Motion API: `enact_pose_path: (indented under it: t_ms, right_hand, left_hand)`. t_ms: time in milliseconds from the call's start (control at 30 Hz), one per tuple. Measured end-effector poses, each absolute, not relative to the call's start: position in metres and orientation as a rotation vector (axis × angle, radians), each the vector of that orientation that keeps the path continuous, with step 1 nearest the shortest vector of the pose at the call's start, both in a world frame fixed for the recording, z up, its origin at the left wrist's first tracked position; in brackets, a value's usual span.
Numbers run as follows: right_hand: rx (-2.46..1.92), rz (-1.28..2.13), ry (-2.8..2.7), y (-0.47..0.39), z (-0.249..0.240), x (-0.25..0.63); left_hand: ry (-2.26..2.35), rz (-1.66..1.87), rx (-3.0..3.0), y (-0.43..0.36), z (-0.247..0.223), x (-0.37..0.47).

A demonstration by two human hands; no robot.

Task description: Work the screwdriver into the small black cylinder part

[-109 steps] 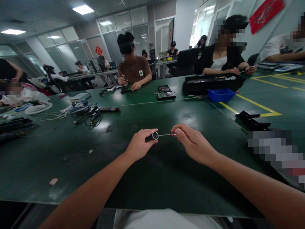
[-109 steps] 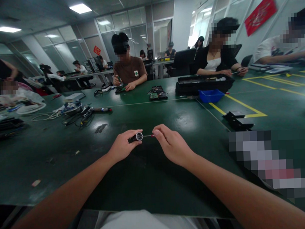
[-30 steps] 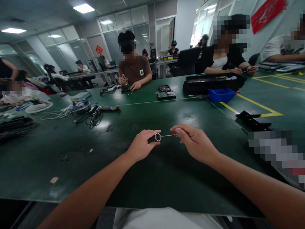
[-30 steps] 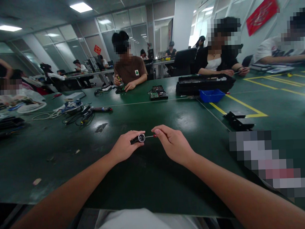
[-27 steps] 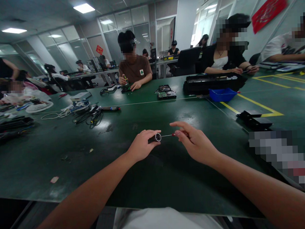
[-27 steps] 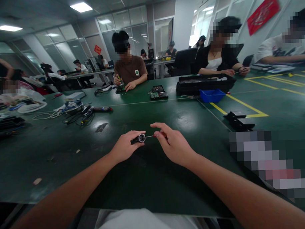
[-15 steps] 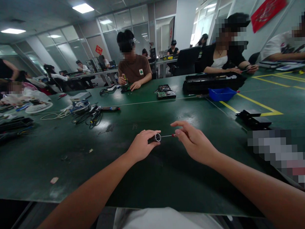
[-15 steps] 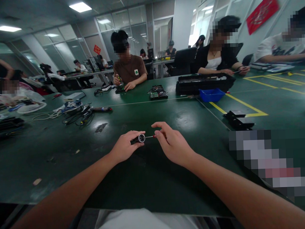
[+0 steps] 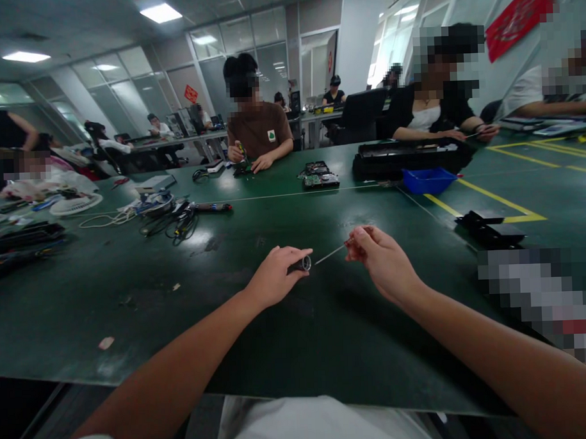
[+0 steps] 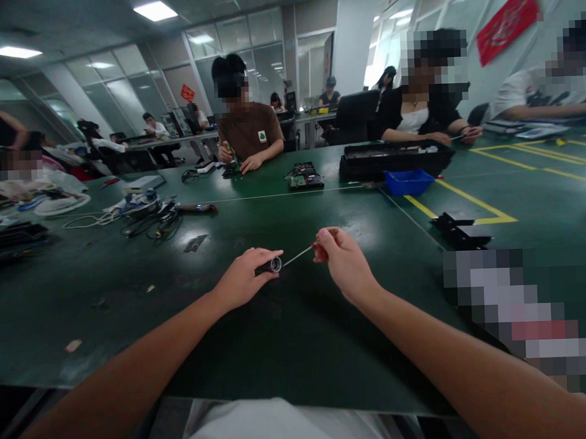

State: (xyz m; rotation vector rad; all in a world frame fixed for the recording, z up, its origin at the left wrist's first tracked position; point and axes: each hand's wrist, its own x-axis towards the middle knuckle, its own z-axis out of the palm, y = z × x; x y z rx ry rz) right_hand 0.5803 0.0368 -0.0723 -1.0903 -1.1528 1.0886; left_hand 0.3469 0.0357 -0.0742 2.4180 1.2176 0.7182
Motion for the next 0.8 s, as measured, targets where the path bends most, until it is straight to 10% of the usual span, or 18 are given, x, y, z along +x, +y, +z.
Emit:
enact_pose_path:
  t_ms: [800]
  right_hand:
    - [-1.344, 0.591, -1.726, 0.014, -0.045, 0.580]
  left_hand:
    - [1.251, 0.764, 2.322, 0.031, -0.070, 0.349]
